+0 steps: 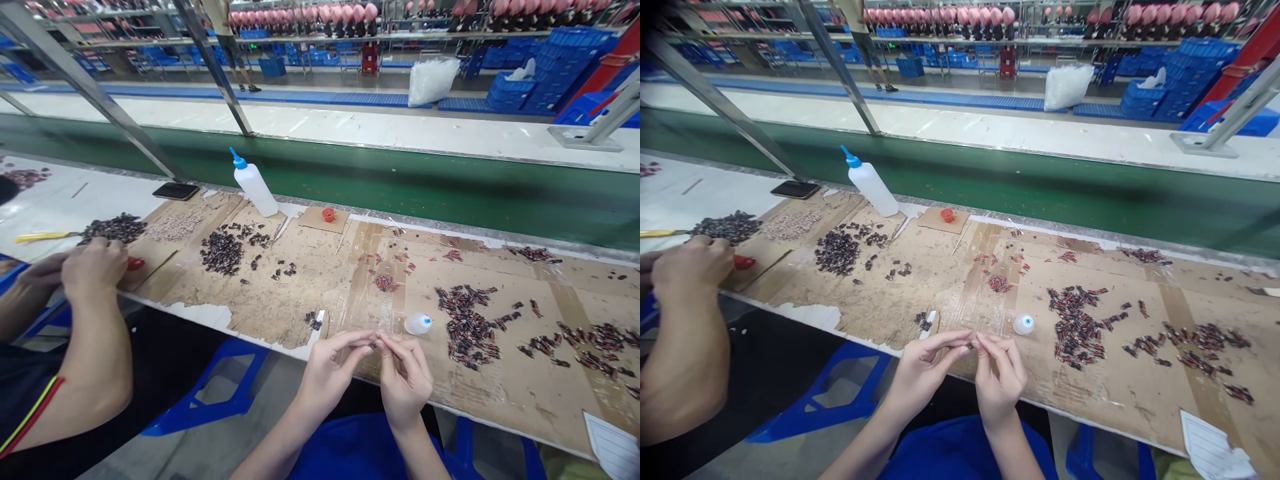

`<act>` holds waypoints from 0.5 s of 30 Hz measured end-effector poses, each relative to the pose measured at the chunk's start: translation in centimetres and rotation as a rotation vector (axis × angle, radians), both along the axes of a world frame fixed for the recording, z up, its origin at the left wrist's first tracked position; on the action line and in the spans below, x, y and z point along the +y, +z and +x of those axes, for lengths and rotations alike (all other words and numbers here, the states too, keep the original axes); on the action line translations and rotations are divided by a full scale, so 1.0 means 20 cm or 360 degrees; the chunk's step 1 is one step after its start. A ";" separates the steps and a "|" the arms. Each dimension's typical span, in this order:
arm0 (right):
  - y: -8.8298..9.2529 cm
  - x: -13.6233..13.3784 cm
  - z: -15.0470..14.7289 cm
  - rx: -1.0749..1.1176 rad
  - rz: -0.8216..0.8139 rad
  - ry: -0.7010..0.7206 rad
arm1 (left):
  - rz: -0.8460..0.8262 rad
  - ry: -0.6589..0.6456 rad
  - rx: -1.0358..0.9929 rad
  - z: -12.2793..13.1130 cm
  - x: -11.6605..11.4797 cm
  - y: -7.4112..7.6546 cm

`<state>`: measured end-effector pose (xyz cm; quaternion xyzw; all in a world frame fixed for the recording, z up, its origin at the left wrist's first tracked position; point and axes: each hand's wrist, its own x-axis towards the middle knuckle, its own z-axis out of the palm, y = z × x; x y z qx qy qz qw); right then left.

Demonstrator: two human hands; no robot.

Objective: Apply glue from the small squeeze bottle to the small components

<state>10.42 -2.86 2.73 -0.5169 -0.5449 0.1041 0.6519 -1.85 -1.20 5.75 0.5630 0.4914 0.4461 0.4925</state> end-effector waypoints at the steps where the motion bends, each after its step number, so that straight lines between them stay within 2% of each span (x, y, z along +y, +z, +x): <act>1: 0.00 0.00 0.00 0.0017 -0.0040 0.0006 | 0.0034 -0.0003 0.0021 0.00 0.00 0.00; 5: 0.01 0.01 0.01 0.0093 -0.0125 0.0031 | 0.0067 -0.0030 -0.0023 0.02 0.01 0.03; 15: 0.04 0.01 0.01 -0.0231 0.0170 -0.0089 | -0.0056 -0.0009 -0.0151 0.03 0.01 0.01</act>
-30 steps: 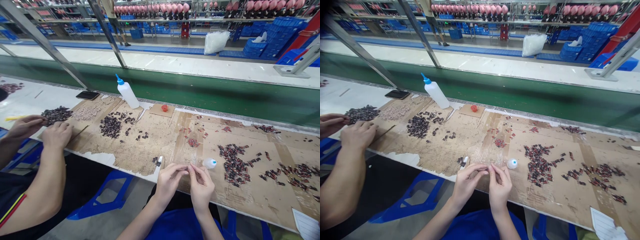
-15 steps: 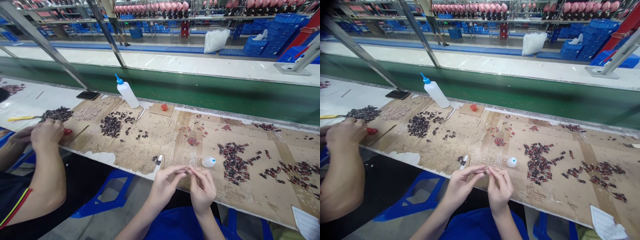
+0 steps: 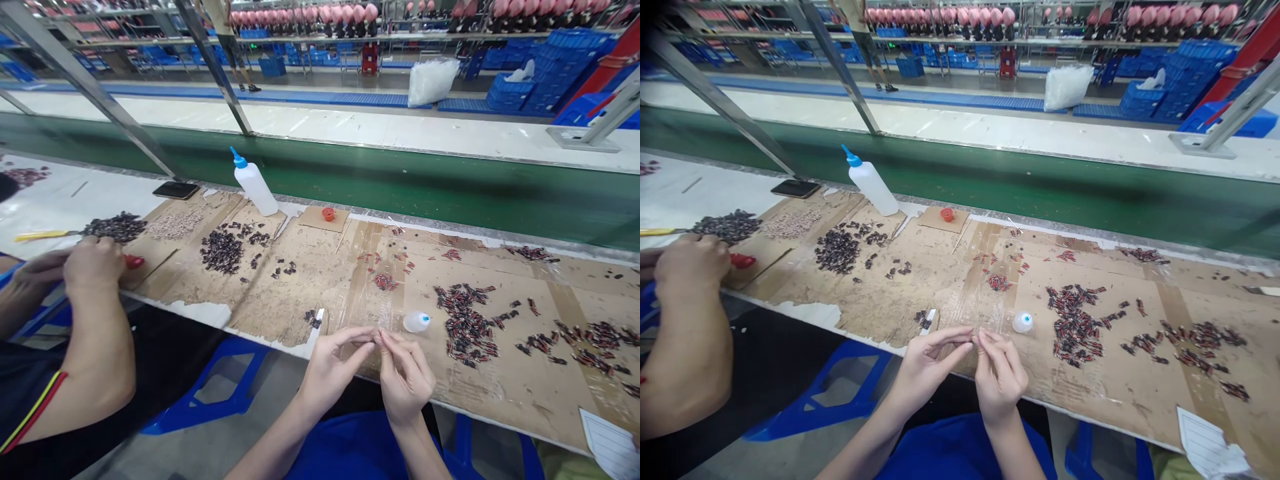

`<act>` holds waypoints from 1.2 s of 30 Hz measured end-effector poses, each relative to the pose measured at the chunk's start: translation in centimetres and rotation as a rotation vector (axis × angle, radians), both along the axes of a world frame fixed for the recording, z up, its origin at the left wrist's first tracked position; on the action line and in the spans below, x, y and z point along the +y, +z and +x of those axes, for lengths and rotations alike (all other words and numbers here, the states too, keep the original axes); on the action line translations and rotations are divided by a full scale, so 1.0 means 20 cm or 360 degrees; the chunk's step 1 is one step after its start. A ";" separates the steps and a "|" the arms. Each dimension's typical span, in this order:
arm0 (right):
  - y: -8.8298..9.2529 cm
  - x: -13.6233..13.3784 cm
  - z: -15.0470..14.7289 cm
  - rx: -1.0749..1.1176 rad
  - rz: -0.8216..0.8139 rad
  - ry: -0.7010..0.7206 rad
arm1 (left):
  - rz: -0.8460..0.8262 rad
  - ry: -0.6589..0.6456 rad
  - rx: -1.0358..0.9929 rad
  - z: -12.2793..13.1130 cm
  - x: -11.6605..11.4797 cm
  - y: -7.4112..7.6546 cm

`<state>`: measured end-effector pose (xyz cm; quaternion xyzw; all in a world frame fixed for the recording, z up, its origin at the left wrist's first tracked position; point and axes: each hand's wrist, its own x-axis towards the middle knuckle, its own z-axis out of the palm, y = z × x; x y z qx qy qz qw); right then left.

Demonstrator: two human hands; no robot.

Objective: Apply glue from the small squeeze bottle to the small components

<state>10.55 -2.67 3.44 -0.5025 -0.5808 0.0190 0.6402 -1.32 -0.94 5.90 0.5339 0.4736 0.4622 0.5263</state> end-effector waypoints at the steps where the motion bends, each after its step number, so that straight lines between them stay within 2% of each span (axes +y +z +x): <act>1: 0.00 0.00 0.00 -0.0038 0.0015 -0.0010 | -0.0027 0.0000 -0.0012 0.00 0.00 0.00; 6: -0.02 0.00 0.01 -0.0123 0.0035 -0.0022 | -0.0145 0.0008 -0.0097 0.01 0.01 -0.02; 9: -0.01 0.00 0.02 0.0000 -0.0048 0.0039 | -0.0195 0.0060 -0.0140 0.02 0.01 -0.03; 16: 0.05 -0.02 0.08 0.0583 -0.0639 0.0303 | -0.0383 0.0054 -0.0288 0.03 0.03 -0.01; 20: 0.08 -0.01 0.13 0.0655 -0.0790 0.0467 | -0.0395 -0.0021 -0.0194 0.01 0.03 0.00; 27: 0.11 0.00 0.12 0.0759 -0.0798 0.0478 | -0.0217 -0.0037 -0.0042 0.01 0.01 0.01; 32: 0.07 -0.01 0.12 0.0626 -0.0769 0.0489 | -0.0107 0.0041 0.0033 0.03 -0.01 0.01; 36: 0.06 -0.01 0.12 0.0476 -0.0714 0.0445 | -0.0134 0.0066 0.0022 0.04 -0.01 0.00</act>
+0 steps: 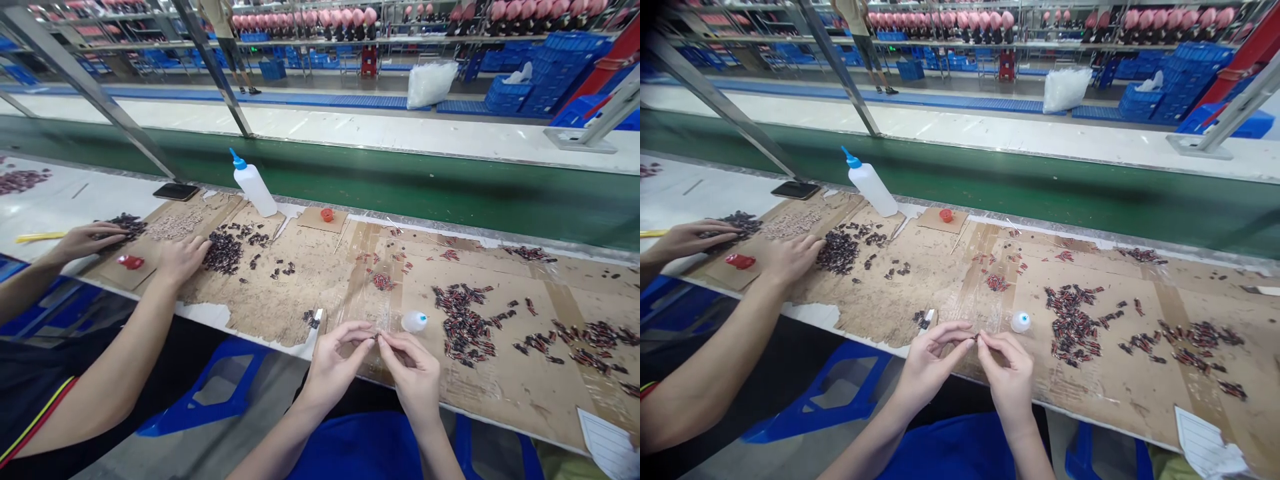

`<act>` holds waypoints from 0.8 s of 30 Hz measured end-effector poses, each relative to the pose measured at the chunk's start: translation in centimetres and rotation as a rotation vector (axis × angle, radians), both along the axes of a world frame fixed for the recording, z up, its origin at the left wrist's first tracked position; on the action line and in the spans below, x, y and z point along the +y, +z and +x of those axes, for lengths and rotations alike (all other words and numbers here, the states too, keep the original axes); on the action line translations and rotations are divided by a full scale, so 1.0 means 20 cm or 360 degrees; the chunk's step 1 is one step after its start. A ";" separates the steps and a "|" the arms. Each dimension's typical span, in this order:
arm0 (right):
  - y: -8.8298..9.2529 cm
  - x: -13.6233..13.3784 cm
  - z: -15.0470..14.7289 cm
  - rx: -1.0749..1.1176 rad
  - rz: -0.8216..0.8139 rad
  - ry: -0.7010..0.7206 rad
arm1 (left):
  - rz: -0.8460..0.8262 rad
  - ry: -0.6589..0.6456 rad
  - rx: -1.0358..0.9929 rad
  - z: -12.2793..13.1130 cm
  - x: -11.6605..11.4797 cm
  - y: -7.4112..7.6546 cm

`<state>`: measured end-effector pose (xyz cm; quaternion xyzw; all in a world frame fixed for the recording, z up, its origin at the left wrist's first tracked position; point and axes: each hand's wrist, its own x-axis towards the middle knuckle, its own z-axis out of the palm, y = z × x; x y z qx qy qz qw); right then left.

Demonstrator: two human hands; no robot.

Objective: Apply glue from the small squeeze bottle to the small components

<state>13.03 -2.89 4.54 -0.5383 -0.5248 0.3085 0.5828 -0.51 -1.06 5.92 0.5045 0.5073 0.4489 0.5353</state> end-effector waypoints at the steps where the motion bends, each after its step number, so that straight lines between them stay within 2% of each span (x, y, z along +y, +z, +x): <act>1: 0.00 0.00 0.00 -0.0038 0.0024 0.0004 | -0.0014 0.0002 -0.0008 0.00 0.00 0.00; 6: 0.03 -0.02 0.03 -0.0207 0.0169 0.0033 | -0.0043 0.0013 0.0006 0.05 0.00 0.00; 9: 0.02 -0.05 0.06 -0.0291 0.0180 -0.0013 | -0.0032 -0.0106 -0.0013 0.08 -0.01 0.00; 11: 0.00 -0.07 0.11 -0.0310 0.0149 -0.0080 | -0.0015 -0.0235 0.0018 0.07 0.00 0.00; 13: -0.02 -0.09 0.17 -0.0286 0.0106 -0.0254 | 0.0038 -0.0282 0.0161 0.01 0.03 -0.01; 15: -0.04 -0.10 0.26 -0.0254 0.0043 -0.0575 | 0.0154 -0.0157 0.0438 -0.11 0.08 -0.05; 17: -0.06 -0.09 0.34 -0.0303 -0.0025 -0.0907 | 0.0332 0.0132 0.0797 -0.26 0.14 -0.09; 18: -0.07 -0.08 0.38 -0.0392 -0.0045 -0.0967 | 0.0401 0.0239 0.0968 -0.33 0.16 -0.12; 19: -0.07 -0.06 0.40 -0.0515 -0.0034 -0.0973 | 0.0423 0.0273 0.1117 -0.39 0.18 -0.15; 21: -0.10 -0.02 0.43 -0.0781 0.0018 -0.0809 | 0.0442 0.0268 0.1342 -0.46 0.20 -0.20; 24: -0.17 0.06 0.39 -0.1036 0.0087 -0.0505 | 0.0461 0.0262 0.1528 -0.48 0.19 -0.26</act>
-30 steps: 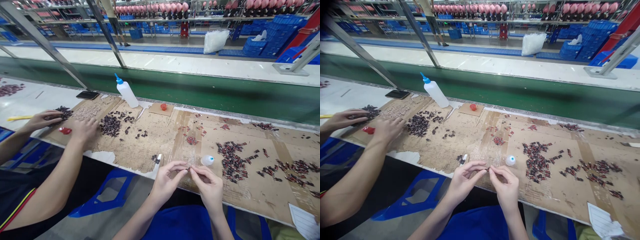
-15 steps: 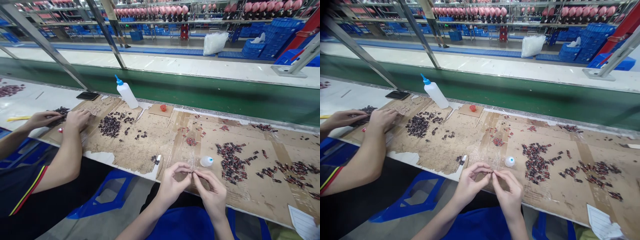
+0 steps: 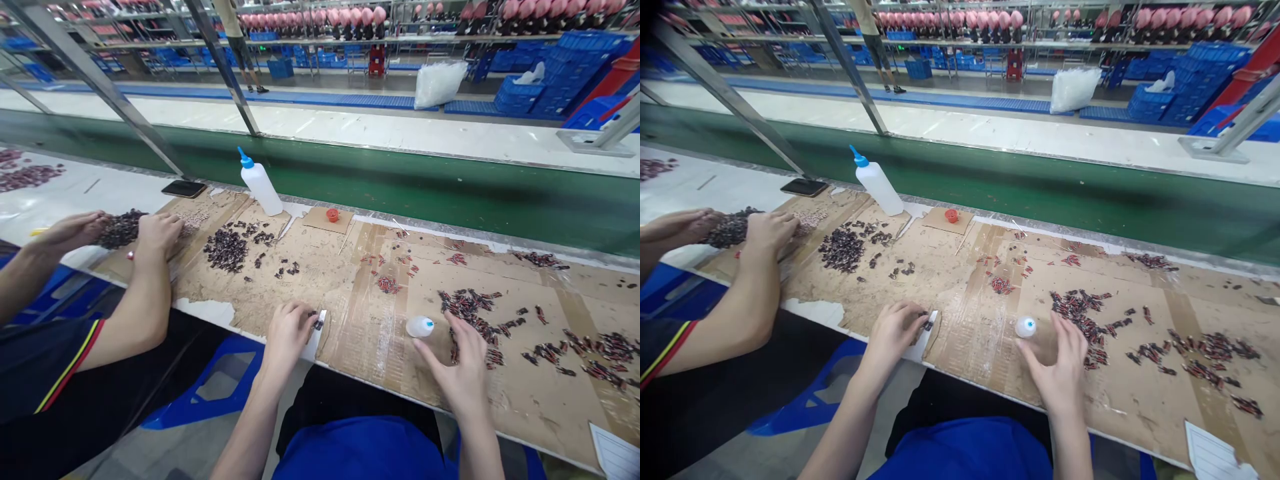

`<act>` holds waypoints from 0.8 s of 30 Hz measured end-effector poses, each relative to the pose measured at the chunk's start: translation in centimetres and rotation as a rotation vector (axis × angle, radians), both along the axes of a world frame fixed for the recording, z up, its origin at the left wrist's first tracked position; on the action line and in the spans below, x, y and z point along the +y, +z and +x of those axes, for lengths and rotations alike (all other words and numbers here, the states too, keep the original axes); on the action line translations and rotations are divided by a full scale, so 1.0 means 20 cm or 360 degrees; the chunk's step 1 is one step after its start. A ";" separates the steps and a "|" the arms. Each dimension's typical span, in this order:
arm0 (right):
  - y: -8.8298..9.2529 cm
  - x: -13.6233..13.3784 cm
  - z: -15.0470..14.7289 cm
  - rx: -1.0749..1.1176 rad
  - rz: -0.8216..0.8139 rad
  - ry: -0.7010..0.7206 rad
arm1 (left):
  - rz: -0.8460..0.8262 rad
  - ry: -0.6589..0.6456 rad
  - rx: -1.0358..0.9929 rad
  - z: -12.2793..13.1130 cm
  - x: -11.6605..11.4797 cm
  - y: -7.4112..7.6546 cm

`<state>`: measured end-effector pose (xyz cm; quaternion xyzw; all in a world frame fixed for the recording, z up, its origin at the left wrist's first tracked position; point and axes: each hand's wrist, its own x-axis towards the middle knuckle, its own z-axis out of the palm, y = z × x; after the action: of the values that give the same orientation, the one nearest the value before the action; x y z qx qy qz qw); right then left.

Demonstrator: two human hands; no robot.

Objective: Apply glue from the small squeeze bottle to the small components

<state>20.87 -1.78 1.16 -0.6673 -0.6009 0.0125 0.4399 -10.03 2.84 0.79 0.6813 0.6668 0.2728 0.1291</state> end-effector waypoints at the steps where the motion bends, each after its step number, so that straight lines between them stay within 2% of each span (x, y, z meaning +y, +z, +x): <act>1: -0.02 0.02 -0.02 -0.0030 -0.0018 0.0061 | 0.0018 0.0004 0.0030 0.01 0.00 -0.01; 5: -0.06 0.07 -0.09 0.0129 -0.0073 0.0189 | 0.0111 -0.0050 0.0083 0.04 0.01 -0.06; 8: -0.04 0.06 -0.10 0.0550 -0.0154 0.0210 | 0.0134 -0.0064 0.0137 0.05 0.04 -0.08; 12: 0.00 0.02 -0.10 0.1091 -0.0271 0.0148 | 0.0022 -0.0001 0.0172 0.09 0.06 -0.07; 14: 0.01 0.01 -0.10 0.1222 -0.0250 0.0110 | 0.0012 -0.0130 0.0074 0.16 0.05 -0.05; 18: 0.03 0.02 -0.14 0.1511 -0.0215 0.0144 | 0.0101 -0.0589 -0.0138 0.35 -0.02 -0.03; 21: 0.03 0.04 -0.17 0.1747 -0.0205 0.0081 | 0.0167 -0.0718 -0.0218 0.45 -0.06 -0.04; 24: 0.03 0.05 -0.20 0.1842 -0.0225 0.0017 | 0.0220 -0.0747 -0.0382 0.47 -0.07 -0.05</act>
<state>16.94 -0.75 1.71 -0.5765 -0.2638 0.4174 0.6510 -0.57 1.43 -0.24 0.7872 0.4504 0.3591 0.2201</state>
